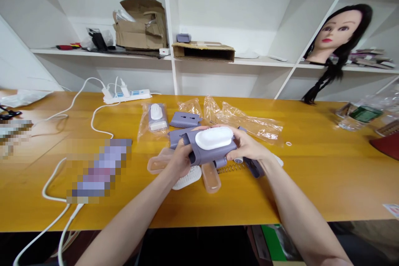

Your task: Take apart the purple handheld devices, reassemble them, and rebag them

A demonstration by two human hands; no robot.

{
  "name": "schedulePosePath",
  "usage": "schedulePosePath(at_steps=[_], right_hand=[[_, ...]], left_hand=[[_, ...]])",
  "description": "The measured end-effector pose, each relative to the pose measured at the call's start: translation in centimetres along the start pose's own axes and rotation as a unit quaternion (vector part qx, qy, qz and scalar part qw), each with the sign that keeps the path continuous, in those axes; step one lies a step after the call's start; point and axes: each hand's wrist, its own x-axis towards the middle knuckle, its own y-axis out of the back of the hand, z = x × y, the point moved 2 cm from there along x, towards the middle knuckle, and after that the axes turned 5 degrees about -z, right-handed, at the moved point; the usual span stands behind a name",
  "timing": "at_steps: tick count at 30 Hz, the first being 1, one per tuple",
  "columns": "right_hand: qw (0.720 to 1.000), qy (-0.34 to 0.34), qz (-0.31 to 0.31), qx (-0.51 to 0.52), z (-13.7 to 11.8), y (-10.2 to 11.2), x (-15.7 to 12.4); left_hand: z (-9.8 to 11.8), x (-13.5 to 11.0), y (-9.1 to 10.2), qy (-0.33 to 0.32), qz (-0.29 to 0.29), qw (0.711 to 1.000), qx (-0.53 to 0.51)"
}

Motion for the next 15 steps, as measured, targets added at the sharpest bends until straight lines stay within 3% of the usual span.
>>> schedulePosePath(at_steps=[15], right_hand=[[1.000, -0.011, -0.002, -0.012, -1.4, -0.8, 0.2]], left_hand=[[-0.8, 0.1, 0.5, 0.024, 0.046, 0.997, -0.058]])
